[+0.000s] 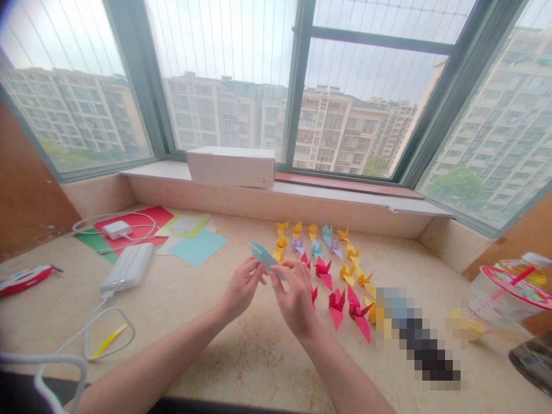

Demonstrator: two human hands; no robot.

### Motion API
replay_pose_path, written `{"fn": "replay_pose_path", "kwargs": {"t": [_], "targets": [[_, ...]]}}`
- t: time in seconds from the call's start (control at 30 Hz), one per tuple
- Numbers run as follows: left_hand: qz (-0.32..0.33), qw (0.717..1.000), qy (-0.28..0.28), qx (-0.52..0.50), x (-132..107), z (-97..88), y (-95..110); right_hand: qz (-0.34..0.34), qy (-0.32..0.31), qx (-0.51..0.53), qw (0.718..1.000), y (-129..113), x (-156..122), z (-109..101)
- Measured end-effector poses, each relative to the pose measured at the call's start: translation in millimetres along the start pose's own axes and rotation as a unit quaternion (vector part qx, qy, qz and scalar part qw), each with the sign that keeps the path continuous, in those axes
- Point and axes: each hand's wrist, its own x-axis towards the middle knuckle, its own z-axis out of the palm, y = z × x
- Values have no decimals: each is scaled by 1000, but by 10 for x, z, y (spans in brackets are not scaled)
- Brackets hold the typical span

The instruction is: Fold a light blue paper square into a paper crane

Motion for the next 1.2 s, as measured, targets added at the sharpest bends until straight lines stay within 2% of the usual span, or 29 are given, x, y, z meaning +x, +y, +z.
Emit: {"fn": "replay_pose_path", "kwargs": {"t": [0.07, 0.13, 0.27, 0.3, 0.37, 0.53, 0.67, 0.83, 1.0, 1.2], "targets": [[16, 1000, -11, 11, 5, -16, -13, 47, 19, 59, 997, 22, 18, 7], [30, 999, -32, 14, 7, -31, -11, 112, 8, 143, 983, 41, 38, 19], [42, 996, -72, 14, 19, -68, 11, 217, -79, 335, 914, 54, 72, 26], [40, 996, -76, 17, 23, -78, 13, 230, -91, 358, 900, 55, 79, 22], [36, 996, -81, 24, 31, -97, 8, 247, -92, 368, 892, 59, 93, 9], [29, 996, -84, 14, 31, -97, -28, 259, -40, 357, 897, 78, 115, -1], [-7, 998, -67, -14, 22, -72, -42, 270, -49, 354, 894, 63, 98, 19], [-17, 998, -54, -21, 26, -65, -84, 270, -39, 314, 910, 70, 51, 62], [-10, 997, -62, -41, 30, -55, -97, 230, -61, 306, 922, 98, 32, 83], [4, 994, -71, -77, 36, -51, -51, 190, -49, 293, 936, 78, 52, 45]]}}
